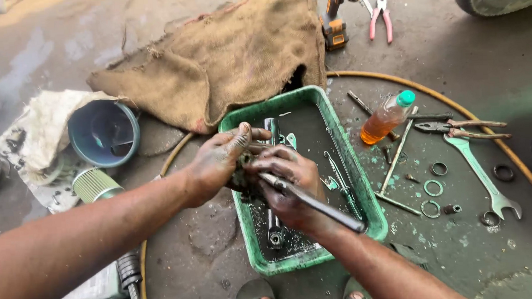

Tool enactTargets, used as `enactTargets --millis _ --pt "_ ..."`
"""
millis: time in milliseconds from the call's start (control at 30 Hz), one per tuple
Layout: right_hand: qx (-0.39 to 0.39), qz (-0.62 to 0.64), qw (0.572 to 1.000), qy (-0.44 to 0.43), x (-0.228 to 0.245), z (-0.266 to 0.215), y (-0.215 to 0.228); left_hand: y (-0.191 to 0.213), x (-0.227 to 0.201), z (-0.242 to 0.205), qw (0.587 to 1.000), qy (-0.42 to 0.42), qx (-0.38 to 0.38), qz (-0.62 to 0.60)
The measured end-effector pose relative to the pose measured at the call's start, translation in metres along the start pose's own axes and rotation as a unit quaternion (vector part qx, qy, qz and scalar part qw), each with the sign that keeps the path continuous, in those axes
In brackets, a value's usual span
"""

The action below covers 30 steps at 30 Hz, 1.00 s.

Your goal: Cleaning and inspecting internal components of motorcycle front forks using a brush and cleaning fluid.

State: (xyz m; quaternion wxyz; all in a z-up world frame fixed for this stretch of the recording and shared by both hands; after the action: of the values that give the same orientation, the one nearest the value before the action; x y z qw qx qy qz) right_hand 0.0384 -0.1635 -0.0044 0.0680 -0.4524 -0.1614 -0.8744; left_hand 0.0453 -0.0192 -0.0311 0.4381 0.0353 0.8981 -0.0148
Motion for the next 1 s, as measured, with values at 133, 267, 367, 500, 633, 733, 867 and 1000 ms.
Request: enactTargets --millis 133,267,367,500,633,733,867,1000 --pt "-0.021 -0.012 0.999 0.027 -0.001 -0.003 0.001 -0.004 0.000 0.012 0.994 -0.094 0.055 -0.015" --pt "-0.039 -0.022 0.997 -0.059 -0.029 -0.029 -0.003 0.002 0.000 0.014 0.993 -0.101 0.053 -0.008" --pt "-0.048 -0.012 0.995 -0.084 -0.019 -0.009 0.002 -0.001 0.000 0.016 0.993 -0.099 0.061 -0.012" --pt "-0.064 -0.005 0.998 0.019 0.011 0.013 0.011 -0.011 -0.009 0.011 0.996 -0.074 0.059 0.007" --pt "-0.044 0.018 0.999 -0.015 -0.016 -0.012 0.003 0.006 0.001 0.018 0.991 -0.118 0.043 0.045" --pt "-0.038 0.013 0.990 -0.135 -0.037 -0.020 -0.001 0.006 0.009 0.021 0.990 -0.114 0.082 -0.026" --pt "-0.045 -0.003 0.994 -0.096 -0.025 0.004 0.004 -0.004 -0.005 0.011 0.991 -0.099 0.071 0.058" --pt "-0.023 0.012 0.994 -0.103 -0.044 -0.015 0.005 -0.002 -0.006 0.010 0.985 -0.108 0.057 0.119"
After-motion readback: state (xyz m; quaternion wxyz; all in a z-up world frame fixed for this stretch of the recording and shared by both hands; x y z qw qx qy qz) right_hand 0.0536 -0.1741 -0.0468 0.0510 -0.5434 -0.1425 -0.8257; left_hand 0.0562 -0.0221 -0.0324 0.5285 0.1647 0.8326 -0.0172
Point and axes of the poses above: each hand's wrist, its own z-axis towards the middle knuckle, its own y-axis out of the back of the hand, x = y × z, the point moved 7 cm from there along z, towards the middle knuckle, and after that the axes turned 2 degrees about -x, right-handed, at the moved point
